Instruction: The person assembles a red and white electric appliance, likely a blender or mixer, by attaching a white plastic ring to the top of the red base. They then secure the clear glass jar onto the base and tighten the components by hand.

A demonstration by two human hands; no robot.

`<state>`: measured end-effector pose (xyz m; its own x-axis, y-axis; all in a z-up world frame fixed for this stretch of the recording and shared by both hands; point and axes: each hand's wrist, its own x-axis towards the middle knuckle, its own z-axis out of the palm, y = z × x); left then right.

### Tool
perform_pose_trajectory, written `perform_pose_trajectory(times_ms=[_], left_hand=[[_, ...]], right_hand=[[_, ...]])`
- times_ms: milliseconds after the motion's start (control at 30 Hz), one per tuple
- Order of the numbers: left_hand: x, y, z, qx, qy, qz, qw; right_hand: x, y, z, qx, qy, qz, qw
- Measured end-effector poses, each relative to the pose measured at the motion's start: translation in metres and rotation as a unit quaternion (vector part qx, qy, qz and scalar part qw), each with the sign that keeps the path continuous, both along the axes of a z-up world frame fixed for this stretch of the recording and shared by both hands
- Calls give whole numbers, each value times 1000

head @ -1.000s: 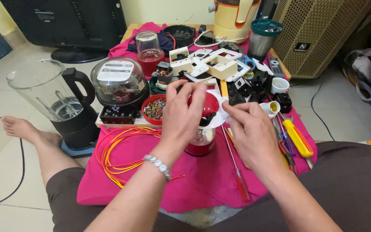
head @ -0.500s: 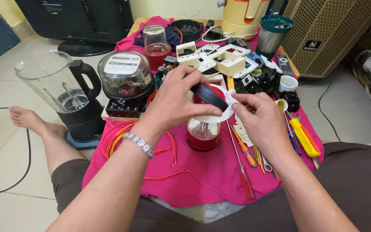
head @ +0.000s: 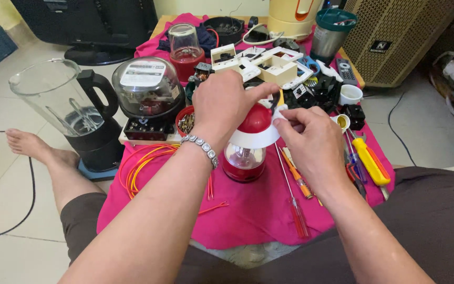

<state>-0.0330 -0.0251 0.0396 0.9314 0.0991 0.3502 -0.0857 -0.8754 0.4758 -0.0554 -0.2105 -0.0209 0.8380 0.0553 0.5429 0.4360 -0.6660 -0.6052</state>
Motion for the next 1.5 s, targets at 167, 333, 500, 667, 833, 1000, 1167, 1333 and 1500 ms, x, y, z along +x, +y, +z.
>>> perform_pose_trajectory(times_ms=[167, 333, 500, 667, 833, 1000, 1167, 1333, 1500], left_hand=[[22, 1, -27, -91, 26, 44, 995], [22, 2, -29, -111, 41, 69, 991], [8, 2, -23, -129, -5, 33, 991], [6, -6, -28, -98, -124, 73, 985], [1, -12, -34, -96, -277, 41, 955], [-10, -15, -31, -14, -426, -92, 900], [-19, -15, -30, -2, -405, -130, 905], [-31, -23, -37, -11, -382, -144, 913], [-47, -25, -49, 14, -324, -173, 930]], right_hand=[[-9, 7, -5, 18, -11, -5, 1000], [-5, 1, -15, 30, -45, 16, 998], [42, -13, -28, 6, -7, 35, 999], [66, -4, 3, 126, 197, 122, 964], [98, -11, -1, 232, 326, 203, 894], [130, -23, -7, 225, 377, 317, 841], [146, -10, 7, 123, 381, 302, 865], [151, 13, 11, 103, 343, 366, 859], [126, 8, 27, 85, 365, 310, 874]])
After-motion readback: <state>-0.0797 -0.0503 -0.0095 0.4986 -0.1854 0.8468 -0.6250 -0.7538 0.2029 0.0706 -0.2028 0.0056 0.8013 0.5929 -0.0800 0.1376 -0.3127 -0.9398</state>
